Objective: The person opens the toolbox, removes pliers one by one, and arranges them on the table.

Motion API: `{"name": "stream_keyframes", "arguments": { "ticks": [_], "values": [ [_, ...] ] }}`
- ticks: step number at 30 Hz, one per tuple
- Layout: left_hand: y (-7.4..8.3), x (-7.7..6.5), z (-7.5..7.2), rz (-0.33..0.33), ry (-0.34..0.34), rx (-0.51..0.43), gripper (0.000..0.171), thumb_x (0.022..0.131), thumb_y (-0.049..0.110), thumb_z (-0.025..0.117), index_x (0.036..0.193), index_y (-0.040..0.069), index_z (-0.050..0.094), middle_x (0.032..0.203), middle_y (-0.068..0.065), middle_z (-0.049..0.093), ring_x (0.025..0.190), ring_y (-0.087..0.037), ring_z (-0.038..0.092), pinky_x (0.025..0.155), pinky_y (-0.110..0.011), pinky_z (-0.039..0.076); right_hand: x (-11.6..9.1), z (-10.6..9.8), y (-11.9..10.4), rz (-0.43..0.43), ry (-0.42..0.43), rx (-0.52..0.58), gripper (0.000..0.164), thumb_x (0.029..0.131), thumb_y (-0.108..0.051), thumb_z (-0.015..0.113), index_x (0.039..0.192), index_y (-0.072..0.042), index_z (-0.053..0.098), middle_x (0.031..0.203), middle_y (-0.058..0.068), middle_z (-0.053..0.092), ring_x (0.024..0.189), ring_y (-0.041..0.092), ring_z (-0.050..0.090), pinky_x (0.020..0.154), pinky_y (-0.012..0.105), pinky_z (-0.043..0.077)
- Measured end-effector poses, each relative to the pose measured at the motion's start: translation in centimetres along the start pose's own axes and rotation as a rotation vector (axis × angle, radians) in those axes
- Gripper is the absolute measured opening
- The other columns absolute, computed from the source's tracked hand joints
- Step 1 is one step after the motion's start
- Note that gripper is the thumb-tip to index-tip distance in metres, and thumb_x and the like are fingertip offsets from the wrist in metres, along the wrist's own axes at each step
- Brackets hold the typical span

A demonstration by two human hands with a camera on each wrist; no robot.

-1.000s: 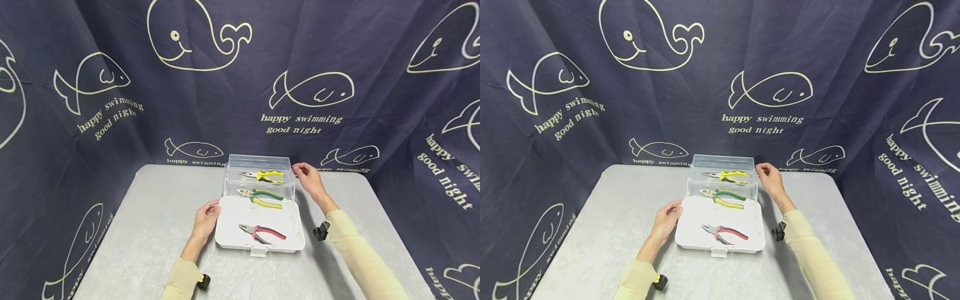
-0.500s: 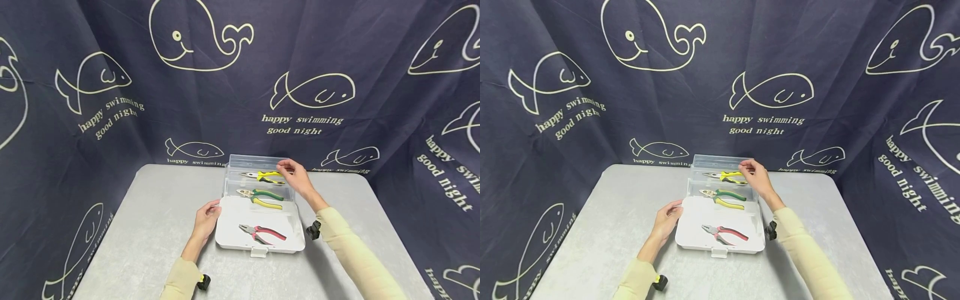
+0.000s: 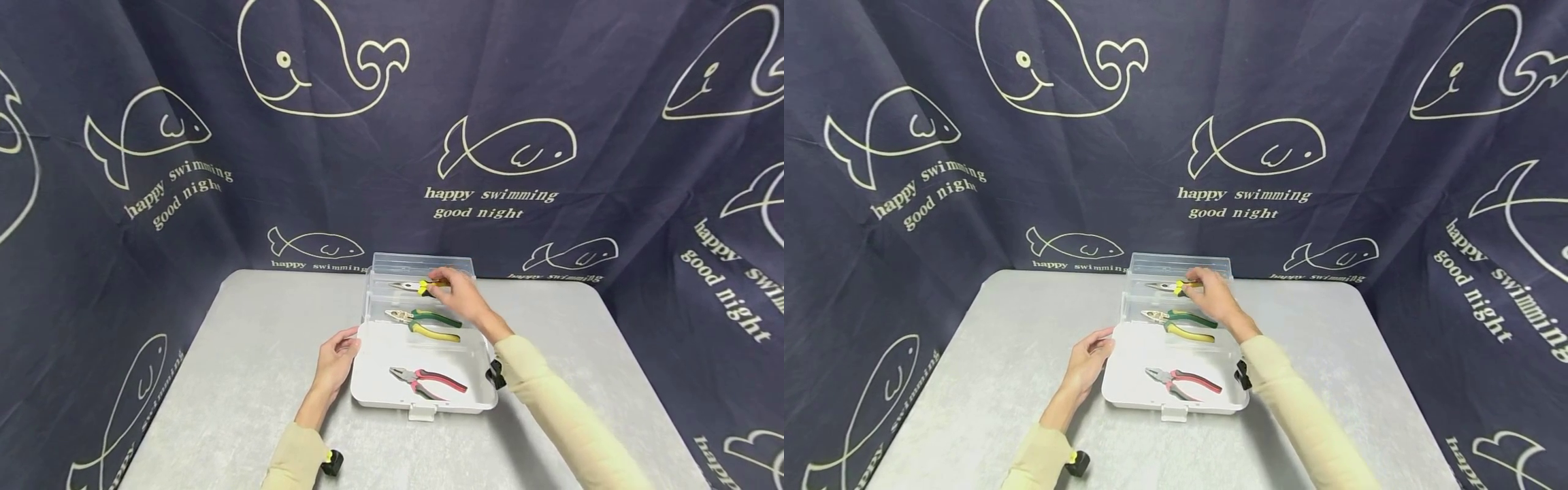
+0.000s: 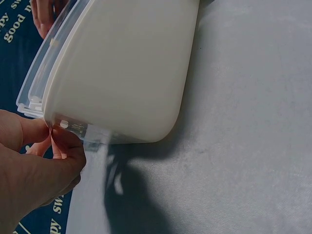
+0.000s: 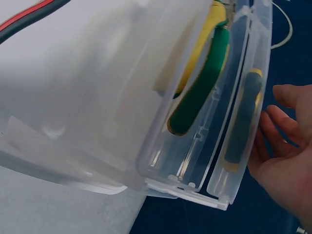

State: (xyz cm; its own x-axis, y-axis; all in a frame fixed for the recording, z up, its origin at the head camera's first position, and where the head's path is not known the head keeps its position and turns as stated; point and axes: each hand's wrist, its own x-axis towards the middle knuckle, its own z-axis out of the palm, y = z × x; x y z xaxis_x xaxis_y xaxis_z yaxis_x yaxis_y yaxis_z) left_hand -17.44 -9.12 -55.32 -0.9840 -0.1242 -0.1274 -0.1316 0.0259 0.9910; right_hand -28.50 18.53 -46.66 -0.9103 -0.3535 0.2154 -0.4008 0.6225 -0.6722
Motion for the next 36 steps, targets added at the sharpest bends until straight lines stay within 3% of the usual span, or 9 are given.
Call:
{"name": "stream_keyframes", "arguments": {
  "ticks": [5, 11, 18, 22, 25, 31, 36],
  "values": [
    [0.0, 0.0, -0.1, -0.007, 0.004, -0.006, 0.033, 0.1, 0.003, 0.063, 0.132, -0.003, 0.064, 0.113, -0.017, 0.067, 0.104, -0.021, 0.062, 0.083, -0.017, 0.05, 0.3, 0.6, -0.2, -0.041, -0.034, -0.136, 0.029, 0.098, -0.008, 0.069, 0.124, 0.004, 0.068, 0.123, 0.021, 0.069, 0.117, 0.039, 0.06, 0.108, 0.056, 0.036],
    [-0.4, 0.3, -0.1, -0.006, 0.009, -0.003, 0.033, 0.1, 0.003, 0.063, 0.132, -0.002, 0.065, 0.113, -0.015, 0.067, 0.101, -0.017, 0.061, 0.083, -0.017, 0.05, 0.6, 0.6, -0.7, -0.134, -0.055, -0.194, 0.027, 0.097, -0.005, 0.069, 0.12, 0.008, 0.069, 0.117, 0.022, 0.071, 0.112, 0.039, 0.061, 0.103, 0.055, 0.035],
    [-0.3, 0.3, 0.0, -0.008, 0.006, 0.0, 0.033, 0.1, 0.003, 0.063, 0.132, -0.002, 0.065, 0.113, -0.016, 0.067, 0.102, -0.018, 0.062, 0.084, -0.018, 0.05, 1.1, -0.3, -1.7, -0.103, -0.21, -0.312, 0.032, 0.101, -0.011, 0.065, 0.128, 0.006, 0.067, 0.125, 0.021, 0.066, 0.12, 0.038, 0.053, 0.099, 0.053, 0.035],
    [-0.2, 0.4, 0.1, -0.006, 0.01, -0.004, 0.032, 0.099, 0.002, 0.063, 0.131, -0.002, 0.066, 0.111, -0.015, 0.067, 0.1, -0.016, 0.062, 0.083, -0.018, 0.051, 1.4, -0.6, -2.6, -0.1, -0.247, -0.366, 0.025, 0.098, -0.01, 0.068, 0.12, 0.002, 0.07, 0.118, 0.018, 0.07, 0.112, 0.035, 0.058, 0.096, 0.05, 0.036],
    [-0.3, 0.3, 0.2, -0.006, 0.013, -0.006, 0.032, 0.099, 0.002, 0.063, 0.131, -0.002, 0.066, 0.111, -0.015, 0.068, 0.099, -0.015, 0.062, 0.083, -0.018, 0.051, 1.6, -0.6, -3.2, -0.1, -0.253, -0.402, 0.019, 0.096, -0.01, 0.071, 0.112, -0.001, 0.071, 0.11, 0.014, 0.074, 0.103, 0.031, 0.064, 0.095, 0.048, 0.037],
    [-0.3, 0.3, 0.0, -0.008, 0.007, -0.006, 0.033, 0.1, 0.003, 0.062, 0.132, -0.002, 0.065, 0.112, -0.015, 0.067, 0.099, -0.016, 0.062, 0.083, -0.019, 0.05, 1.6, -0.2, -3.3, -0.059, -0.192, -0.411, 0.03, 0.092, -0.011, 0.077, 0.12, 0.0, 0.073, 0.114, 0.014, 0.074, 0.106, 0.034, 0.057, 0.091, 0.047, 0.04],
    [-0.4, 0.3, 0.0, -0.011, 0.008, -0.003, 0.033, 0.1, 0.002, 0.062, 0.132, -0.002, 0.065, 0.112, -0.014, 0.067, 0.098, -0.015, 0.062, 0.083, -0.019, 0.05, 1.3, 0.2, -2.8, -0.106, -0.162, -0.406, 0.028, 0.093, -0.006, 0.076, 0.12, 0.001, 0.073, 0.11, 0.016, 0.07, 0.104, 0.036, 0.06, 0.09, 0.053, 0.048]
  ]
}}
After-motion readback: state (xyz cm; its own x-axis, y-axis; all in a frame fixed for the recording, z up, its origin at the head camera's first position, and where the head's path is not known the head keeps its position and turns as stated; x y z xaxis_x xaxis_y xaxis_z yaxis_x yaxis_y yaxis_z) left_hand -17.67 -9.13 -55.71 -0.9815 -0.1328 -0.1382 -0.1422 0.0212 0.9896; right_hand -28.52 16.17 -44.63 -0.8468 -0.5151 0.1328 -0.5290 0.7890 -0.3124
